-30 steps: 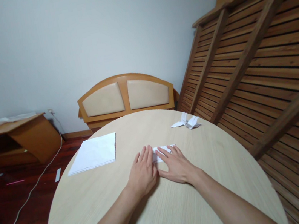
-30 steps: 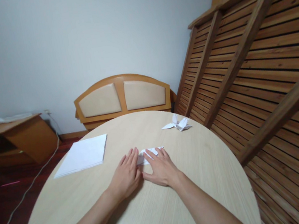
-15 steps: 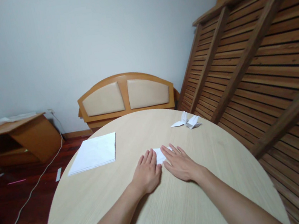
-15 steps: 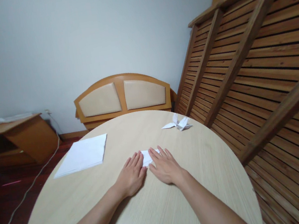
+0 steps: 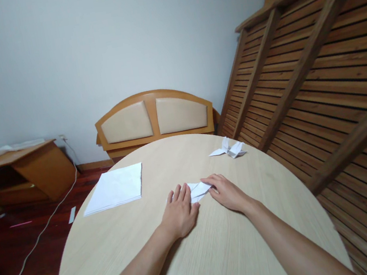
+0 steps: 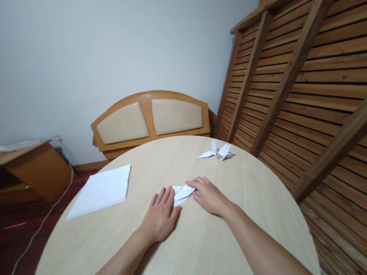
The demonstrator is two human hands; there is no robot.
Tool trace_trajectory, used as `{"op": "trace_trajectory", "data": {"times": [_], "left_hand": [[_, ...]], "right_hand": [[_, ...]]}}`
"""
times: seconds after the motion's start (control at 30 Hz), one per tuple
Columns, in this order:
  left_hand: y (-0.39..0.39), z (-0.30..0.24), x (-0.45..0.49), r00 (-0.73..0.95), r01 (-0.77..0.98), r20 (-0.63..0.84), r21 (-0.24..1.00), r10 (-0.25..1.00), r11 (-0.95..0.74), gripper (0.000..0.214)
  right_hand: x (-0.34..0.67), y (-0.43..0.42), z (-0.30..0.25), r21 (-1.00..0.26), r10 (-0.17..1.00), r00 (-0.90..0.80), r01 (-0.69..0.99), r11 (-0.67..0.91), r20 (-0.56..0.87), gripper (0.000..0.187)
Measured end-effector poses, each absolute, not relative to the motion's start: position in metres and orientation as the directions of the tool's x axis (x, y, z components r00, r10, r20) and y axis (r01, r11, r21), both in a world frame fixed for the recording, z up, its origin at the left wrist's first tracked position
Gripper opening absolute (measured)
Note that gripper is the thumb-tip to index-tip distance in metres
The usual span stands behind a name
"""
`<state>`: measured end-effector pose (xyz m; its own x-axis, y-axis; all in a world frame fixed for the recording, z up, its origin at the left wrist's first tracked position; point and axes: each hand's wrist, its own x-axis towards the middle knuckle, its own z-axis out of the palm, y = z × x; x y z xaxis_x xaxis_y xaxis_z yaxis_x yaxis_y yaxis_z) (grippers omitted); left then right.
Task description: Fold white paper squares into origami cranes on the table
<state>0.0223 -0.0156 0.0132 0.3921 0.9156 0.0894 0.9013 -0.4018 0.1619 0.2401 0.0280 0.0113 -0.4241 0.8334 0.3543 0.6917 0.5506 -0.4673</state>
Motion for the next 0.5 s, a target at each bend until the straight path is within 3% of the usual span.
{"op": "trace_trajectory", "data": {"times": [0.23,0.5], "left_hand": [[-0.0169,0.0147,0.0228,0.376,0.904,0.117,0.173,0.919,-0.391,0.063],[-0.0163,0.0144,0.0192,0.38,0.898,0.137,0.183,0.915,-0.401,0.06]], "right_hand": [[0.2381,0.0257,0.016,-0.604,0.829,-0.405,0.568,0.559,0.387,0.04],[0.238,0.0257,0.0169,-0.613,0.822,-0.39,0.548,0.569,0.414,0.035]]}}
